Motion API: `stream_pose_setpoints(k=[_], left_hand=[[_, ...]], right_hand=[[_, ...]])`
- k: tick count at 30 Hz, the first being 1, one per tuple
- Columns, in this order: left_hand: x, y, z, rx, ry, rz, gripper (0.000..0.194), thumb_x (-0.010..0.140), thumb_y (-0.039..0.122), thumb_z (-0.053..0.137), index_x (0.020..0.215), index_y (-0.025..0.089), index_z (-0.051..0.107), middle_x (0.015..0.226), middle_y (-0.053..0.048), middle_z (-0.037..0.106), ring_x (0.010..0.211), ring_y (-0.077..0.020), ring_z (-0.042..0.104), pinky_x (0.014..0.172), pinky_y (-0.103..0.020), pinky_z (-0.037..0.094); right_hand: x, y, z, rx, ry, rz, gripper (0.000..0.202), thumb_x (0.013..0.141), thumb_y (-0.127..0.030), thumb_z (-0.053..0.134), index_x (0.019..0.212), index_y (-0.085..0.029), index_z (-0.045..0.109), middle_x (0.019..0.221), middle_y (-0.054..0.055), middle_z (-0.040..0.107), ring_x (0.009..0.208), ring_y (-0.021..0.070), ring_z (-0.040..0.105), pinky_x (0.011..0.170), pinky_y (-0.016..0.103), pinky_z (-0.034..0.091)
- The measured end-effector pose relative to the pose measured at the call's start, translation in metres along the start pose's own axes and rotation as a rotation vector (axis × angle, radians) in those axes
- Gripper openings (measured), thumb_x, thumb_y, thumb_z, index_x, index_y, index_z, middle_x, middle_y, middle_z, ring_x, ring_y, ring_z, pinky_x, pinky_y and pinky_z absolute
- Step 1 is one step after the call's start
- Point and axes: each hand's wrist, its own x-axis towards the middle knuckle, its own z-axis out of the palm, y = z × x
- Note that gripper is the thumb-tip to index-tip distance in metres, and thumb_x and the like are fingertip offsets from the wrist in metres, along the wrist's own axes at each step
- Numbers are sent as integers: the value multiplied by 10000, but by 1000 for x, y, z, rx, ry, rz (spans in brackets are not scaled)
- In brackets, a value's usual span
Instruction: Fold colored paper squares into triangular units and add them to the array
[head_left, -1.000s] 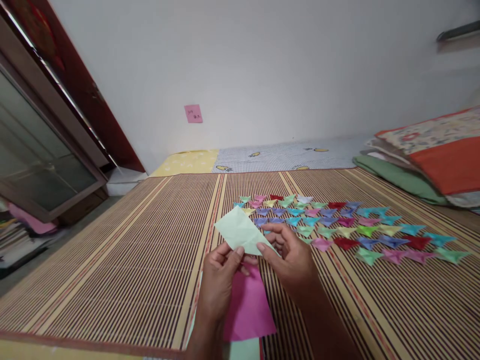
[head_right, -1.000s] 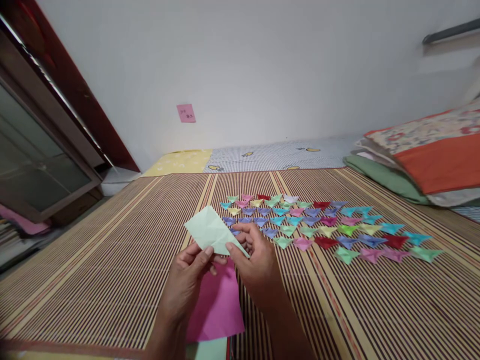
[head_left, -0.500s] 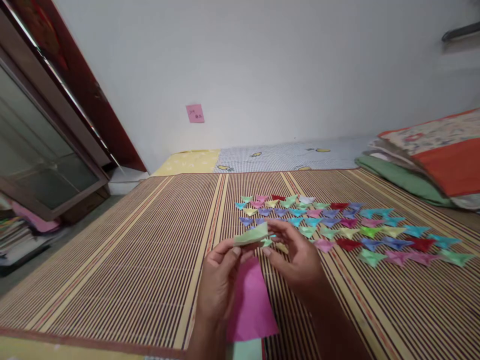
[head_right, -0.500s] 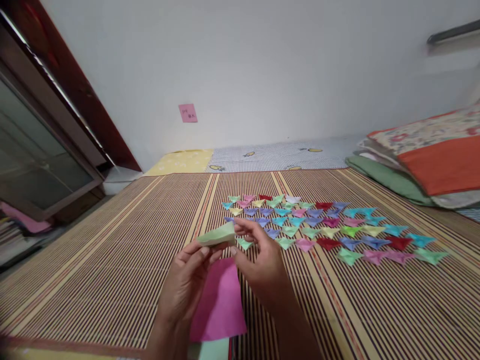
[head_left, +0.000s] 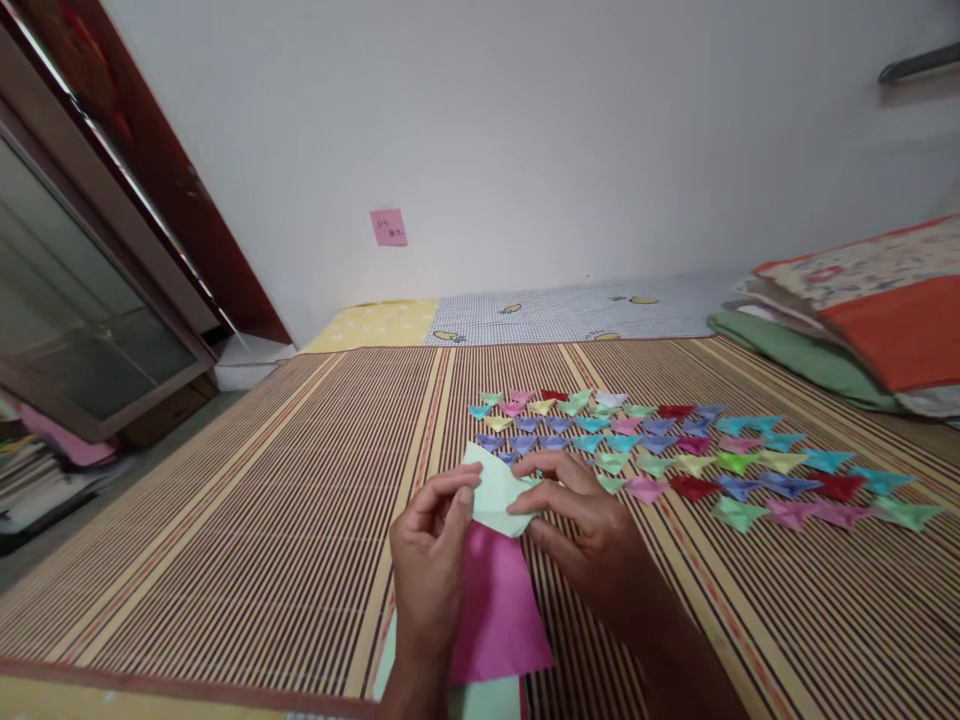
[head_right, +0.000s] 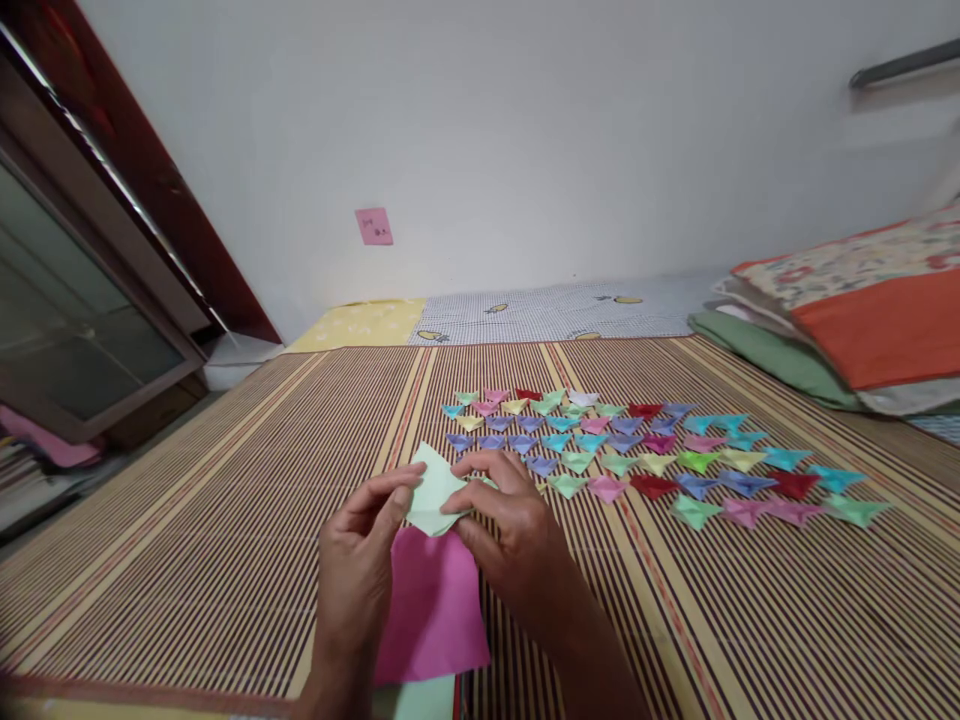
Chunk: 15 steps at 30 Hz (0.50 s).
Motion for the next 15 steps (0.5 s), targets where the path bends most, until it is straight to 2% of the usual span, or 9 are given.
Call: stream_pose_setpoints(k=[1, 3, 6, 9, 11, 15], left_hand=[[0, -1, 2, -35, 45, -14, 165, 833, 283, 802, 972, 195, 786, 1196, -90, 761, 1134, -244, 704, 947, -314, 553], [1, -3, 5, -141, 130, -58, 347, 764, 253, 858, 1092, 215, 749, 1290, -80, 725, 1147, -228, 702, 915, -285, 562], [5, -5, 5, -297, 153, -186, 563, 677, 230, 917, 1195, 203, 699, 1283, -97, 726, 1097, -215, 720, 871, -272, 574], [9, -1, 2, -391, 38, -327, 535, 617, 211, 944, 1102, 145, 728, 1092, -117, 783, 1001, -245, 747, 864, -324, 584], [9, 3, 2, -436, -66, -386, 476, 613, 202, 942, 1041, 131, 747, 992, -112, 796, 962, -262, 752, 870, -355, 581], [5, 6, 2, -423, -185, -377, 345, 696, 237, 903, 1003, 139, 780, 949, -97, 799, 946, -251, 737, 863, -343, 563]], right_hand=[[0, 0, -1, -1, -12, 7, 195, 884, -85, 594, 847, -226, 725, 1114, 70, 678, 1066, 246, 650, 913, 422, 512], [-1, 0, -2, 0, -25, 15, 204, 903, -94, 585, 867, -230, 733, 1152, 73, 678, 1086, 246, 654, 928, 423, 510], [-2, 2, -1, 7, -16, 27, 212, 913, -93, 574, 906, -229, 737, 1222, 87, 667, 1148, 250, 644, 949, 420, 510], [-2, 4, 0, 26, -5, 41, 155, 931, -134, 594, 917, -217, 724, 1243, 101, 666, 1181, 253, 638, 972, 418, 509], [-1, 4, 1, 49, -2, 54, 115, 945, -172, 605, 893, -210, 700, 1166, 94, 688, 1120, 242, 661, 946, 399, 519], [-1, 3, 3, 81, 17, 114, 130, 947, -182, 593, 829, -207, 642, 935, 47, 689, 903, 199, 672, 798, 333, 523]])
